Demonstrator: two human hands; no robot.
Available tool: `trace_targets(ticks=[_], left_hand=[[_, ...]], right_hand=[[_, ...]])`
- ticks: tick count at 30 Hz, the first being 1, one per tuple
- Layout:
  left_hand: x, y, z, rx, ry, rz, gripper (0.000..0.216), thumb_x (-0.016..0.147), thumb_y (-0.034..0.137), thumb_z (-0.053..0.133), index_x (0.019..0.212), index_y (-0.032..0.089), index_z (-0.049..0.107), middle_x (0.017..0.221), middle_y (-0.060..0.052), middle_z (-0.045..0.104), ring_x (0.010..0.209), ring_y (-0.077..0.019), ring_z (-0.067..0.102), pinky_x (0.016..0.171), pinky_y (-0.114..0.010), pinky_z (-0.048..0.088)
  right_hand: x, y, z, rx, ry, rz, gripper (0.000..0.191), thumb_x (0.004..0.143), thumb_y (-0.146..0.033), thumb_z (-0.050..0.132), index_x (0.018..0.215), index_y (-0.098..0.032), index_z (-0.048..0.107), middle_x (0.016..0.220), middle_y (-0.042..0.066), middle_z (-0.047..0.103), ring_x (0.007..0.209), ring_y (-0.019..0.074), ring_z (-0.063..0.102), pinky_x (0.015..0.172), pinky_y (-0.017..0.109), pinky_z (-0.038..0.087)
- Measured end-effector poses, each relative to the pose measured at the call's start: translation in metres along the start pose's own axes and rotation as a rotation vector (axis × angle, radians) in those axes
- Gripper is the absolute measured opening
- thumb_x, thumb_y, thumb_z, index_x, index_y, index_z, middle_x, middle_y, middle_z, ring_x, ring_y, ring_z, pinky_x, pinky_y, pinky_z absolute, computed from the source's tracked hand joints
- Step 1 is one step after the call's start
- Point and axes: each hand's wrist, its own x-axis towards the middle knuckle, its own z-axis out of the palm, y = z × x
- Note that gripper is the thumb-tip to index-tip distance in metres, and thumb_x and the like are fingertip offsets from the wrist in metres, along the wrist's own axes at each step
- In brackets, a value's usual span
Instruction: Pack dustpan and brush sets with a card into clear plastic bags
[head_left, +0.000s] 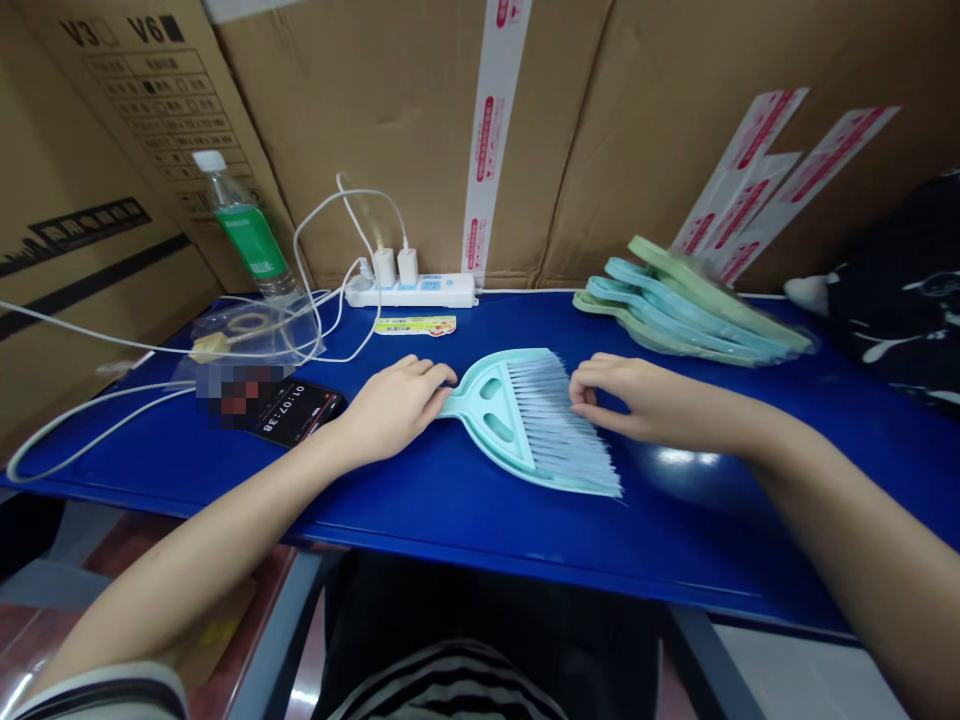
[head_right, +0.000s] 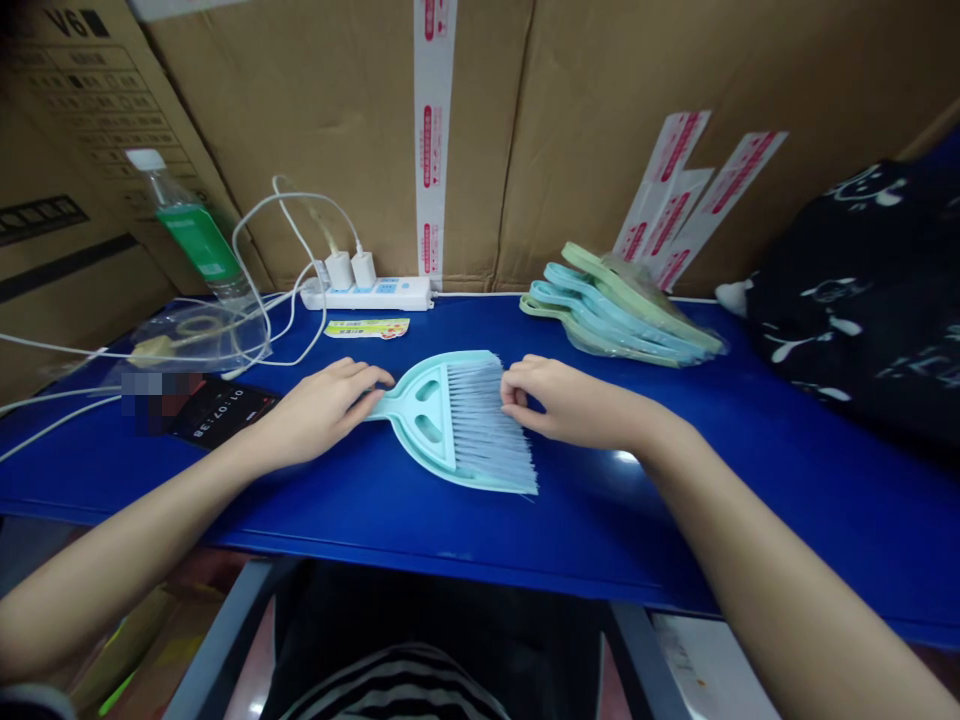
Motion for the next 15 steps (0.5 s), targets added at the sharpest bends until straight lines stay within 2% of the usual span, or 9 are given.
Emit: trace_targets(ticks=[10,15], left_hand=[[-0.0019,-0.0057,-0.0037,0.204,-0.042,0.041,0.035,0.097,0.018,0.031,0.111,0.018,0.063,0.082,-0.006,0.059,0.081,-0.0214,0.054,0.073,-0.032,0.048],[-0.0014,-0.0066,-0.0057,0.241,-0.05,0.016,0.034,0.096,0.016,0.034,0.111,0.018,0.064,0.082,-0.007,0.06,0.079,-0.0225,0.055,0.073,-0.033,0.048]], right_hand=[[0.0007,-0.0041,0.0003,-0.001,-0.024,0.009,0.016,0.08,-0.03,0.042,0.065,-0.026,0.041,0.065,0.003,0.054,0.067,0.0214,0.052,0.059,0.034,0.042],[0.0013,-0.0032,0.0008,0.01,-0.021,0.024,0.014,0.081,-0.031,0.042,0.068,-0.026,0.043,0.067,0.003,0.055,0.067,0.0209,0.052,0.06,0.034,0.042]])
